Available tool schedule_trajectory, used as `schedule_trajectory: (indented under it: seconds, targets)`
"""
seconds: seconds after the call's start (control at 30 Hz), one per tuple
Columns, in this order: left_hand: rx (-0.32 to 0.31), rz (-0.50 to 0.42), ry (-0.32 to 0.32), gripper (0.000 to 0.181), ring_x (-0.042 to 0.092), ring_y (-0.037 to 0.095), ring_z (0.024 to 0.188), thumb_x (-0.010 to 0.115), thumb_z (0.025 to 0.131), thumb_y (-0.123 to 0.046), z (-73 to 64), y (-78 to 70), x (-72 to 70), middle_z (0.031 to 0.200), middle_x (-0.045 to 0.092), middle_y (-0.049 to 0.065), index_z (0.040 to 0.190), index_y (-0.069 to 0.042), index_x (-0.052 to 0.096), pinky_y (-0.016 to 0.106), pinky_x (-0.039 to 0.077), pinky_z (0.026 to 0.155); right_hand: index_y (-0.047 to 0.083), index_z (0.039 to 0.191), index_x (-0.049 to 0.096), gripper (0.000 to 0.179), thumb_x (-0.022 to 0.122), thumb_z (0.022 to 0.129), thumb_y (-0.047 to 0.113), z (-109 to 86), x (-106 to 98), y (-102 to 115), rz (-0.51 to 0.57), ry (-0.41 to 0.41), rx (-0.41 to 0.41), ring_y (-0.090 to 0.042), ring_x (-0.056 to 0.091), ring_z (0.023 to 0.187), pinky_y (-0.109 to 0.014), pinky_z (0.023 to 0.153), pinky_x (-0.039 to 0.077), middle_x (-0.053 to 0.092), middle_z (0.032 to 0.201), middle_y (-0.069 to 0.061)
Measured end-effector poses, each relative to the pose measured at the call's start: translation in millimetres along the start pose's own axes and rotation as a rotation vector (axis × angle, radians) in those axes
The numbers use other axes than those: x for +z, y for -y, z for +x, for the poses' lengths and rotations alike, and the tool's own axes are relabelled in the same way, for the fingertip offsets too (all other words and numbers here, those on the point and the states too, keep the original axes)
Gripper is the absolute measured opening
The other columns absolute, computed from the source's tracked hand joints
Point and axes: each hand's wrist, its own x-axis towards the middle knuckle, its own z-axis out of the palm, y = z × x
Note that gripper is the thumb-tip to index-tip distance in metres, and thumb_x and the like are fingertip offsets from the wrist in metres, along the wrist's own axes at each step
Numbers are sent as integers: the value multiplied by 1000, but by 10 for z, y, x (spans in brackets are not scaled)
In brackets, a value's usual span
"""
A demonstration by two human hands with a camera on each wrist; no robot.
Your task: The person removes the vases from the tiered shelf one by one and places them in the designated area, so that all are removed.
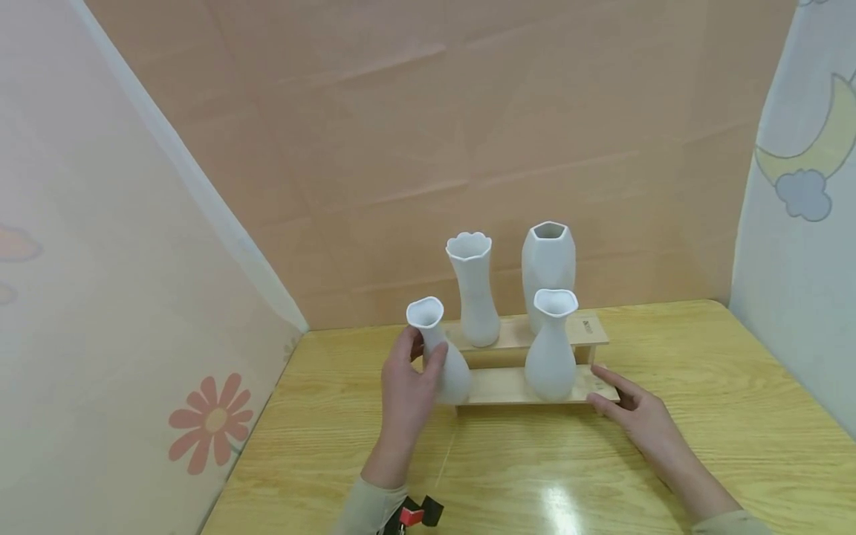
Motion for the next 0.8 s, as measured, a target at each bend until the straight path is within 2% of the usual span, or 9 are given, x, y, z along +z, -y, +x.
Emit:
schedule_trajectory:
  seconds: [0.13, 0.23, 0.33, 0.4, 0.57, 0.7, 0.8]
  targets:
    - [-6, 4, -23, 35, 73, 29, 114, 80, 103, -11, 16, 36, -107, 123, 76, 8, 136, -6, 70, 53, 60, 103, 20, 174, 38, 76, 68, 110, 48, -7, -1, 2, -1, 0, 1, -4, 65, 117, -12, 90, 48, 29, 178, -18]
    - [-8, 12, -38, 35, 73, 30, 114, 80, 103, -12, 34, 68, -189, 123, 76, 9, 136, -7, 69, 55, 60, 103, 20, 174, 37, 76, 68, 110, 48, -8, 1, 1, -1, 2, -3, 1, 64, 115, -14, 92, 49, 29, 178, -18]
    - [-11, 28, -56, 36, 73, 32, 115, 80, 103, -12, 56, 110, -275, 124, 76, 10, 137, -6, 68, 57, 60, 102, 20, 174, 37, 76, 68, 110, 48, -3, 7, 7, 2, -1, -8, -6, 65, 120, -14, 93, 49, 29, 178, -18]
    - [-11, 42, -68, 37, 73, 32, 116, 80, 103, -12, 76, 149, -332, 125, 75, 11, 137, -6, 67, 57, 60, 102, 20, 174, 37, 76, 67, 110, 48, 0, 11, 13, 2, -5, -13, -16, 64, 129, -12, 92, 48, 29, 178, -17]
    - [-16, 64, -112, 37, 73, 33, 118, 80, 103, -11, 149, 249, -458, 127, 75, 12, 137, -6, 67, 55, 60, 103, 18, 174, 37, 75, 67, 111, 46, 7, 12, 24, 30, -1, -26, -44, 44, 151, -7, 91, 44, 26, 179, -18]
    - [-32, 60, -139, 35, 72, 34, 119, 79, 103, -10, 219, 308, -520, 125, 75, 14, 136, -5, 68, 56, 59, 104, 18, 174, 36, 75, 67, 111, 45, 12, 2, 13, 47, 6, -25, -50, 33, 158, -5, 91, 42, 24, 180, -18]
    - [-38, 59, -142, 33, 71, 35, 120, 78, 104, -10, 254, 345, -536, 125, 75, 15, 135, -4, 68, 57, 58, 105, 18, 174, 37, 75, 68, 111, 46, 9, -4, 0, 29, 7, -21, -52, 31, 158, -13, 98, 48, 25, 179, -18]
